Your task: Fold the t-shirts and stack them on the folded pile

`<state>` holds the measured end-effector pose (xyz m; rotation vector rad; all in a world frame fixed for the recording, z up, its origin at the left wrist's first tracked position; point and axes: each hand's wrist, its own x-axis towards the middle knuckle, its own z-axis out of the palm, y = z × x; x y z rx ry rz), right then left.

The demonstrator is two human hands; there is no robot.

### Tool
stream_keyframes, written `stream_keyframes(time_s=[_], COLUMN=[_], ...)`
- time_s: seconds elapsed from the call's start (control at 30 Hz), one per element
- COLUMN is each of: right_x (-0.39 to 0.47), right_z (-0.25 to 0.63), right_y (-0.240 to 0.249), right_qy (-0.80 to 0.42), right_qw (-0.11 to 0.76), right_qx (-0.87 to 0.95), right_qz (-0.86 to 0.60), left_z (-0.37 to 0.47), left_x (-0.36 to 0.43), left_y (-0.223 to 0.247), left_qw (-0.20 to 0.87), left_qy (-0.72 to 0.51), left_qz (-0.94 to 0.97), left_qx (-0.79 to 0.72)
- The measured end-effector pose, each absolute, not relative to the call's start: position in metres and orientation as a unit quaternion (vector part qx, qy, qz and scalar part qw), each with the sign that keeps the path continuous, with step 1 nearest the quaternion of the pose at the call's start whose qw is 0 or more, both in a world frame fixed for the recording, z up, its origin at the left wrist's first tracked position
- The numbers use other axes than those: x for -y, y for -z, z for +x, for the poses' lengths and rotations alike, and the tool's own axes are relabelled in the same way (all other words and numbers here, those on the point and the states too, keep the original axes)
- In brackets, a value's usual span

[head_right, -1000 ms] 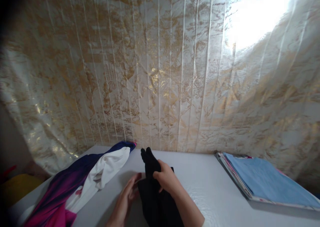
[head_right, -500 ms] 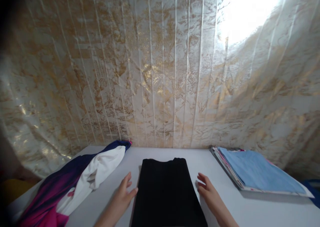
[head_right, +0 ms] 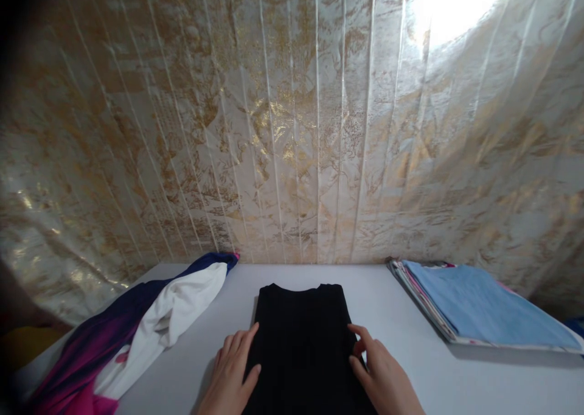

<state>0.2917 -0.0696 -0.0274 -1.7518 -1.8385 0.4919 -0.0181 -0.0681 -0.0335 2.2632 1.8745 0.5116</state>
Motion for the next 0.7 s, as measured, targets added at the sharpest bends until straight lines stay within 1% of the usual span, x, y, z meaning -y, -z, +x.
stream_keyframes(time_s=[0.07,0.17,0.23,0.3,0.4,0.47,0.57,0.63,0.7], right_x=[0.067,0.063,0.062,0.063,0.07,0.078,0.087,0.088,0.085], right_z=[0.291,0.287,0.285,0.285,0.291,0.298,0.304,0.303,0.3], right_y=[0.024,0.017,0.011,0.005,0.002,0.007,0.016,0.018,0.016], right_qy=[-0.203,-0.216,-0.222,-0.239,-0.29,-0.353,-0.447,-0.464,-0.44], right_qw=[0.254,0.232,0.241,0.287,0.384,0.391,0.336,0.322,0.326], right_qx=[0.675,0.671,0.671,0.664,0.624,0.586,0.539,0.534,0.551], right_qz=[-0.663,-0.67,-0.665,-0.647,-0.615,-0.616,-0.63,-0.629,-0.63], left_z=[-0.015,-0.012,-0.011,-0.012,-0.019,-0.025,-0.032,-0.033,-0.032], left_x=[0.064,0.058,0.054,0.052,0.052,0.055,0.061,0.064,0.066], left_y=[0.03,0.024,0.019,0.014,0.01,0.014,0.024,0.027,0.026], left_qw=[0.108,0.175,0.216,0.265,0.346,0.371,0.371,0.364,0.356], left_qy=[-0.17,-0.211,-0.25,-0.298,-0.361,-0.354,-0.292,-0.259,-0.239], left_qz=[0.747,0.732,0.721,0.698,0.65,0.641,0.663,0.681,0.699], left_qx=[-0.633,-0.624,-0.609,-0.594,-0.572,-0.571,-0.581,-0.581,-0.572])
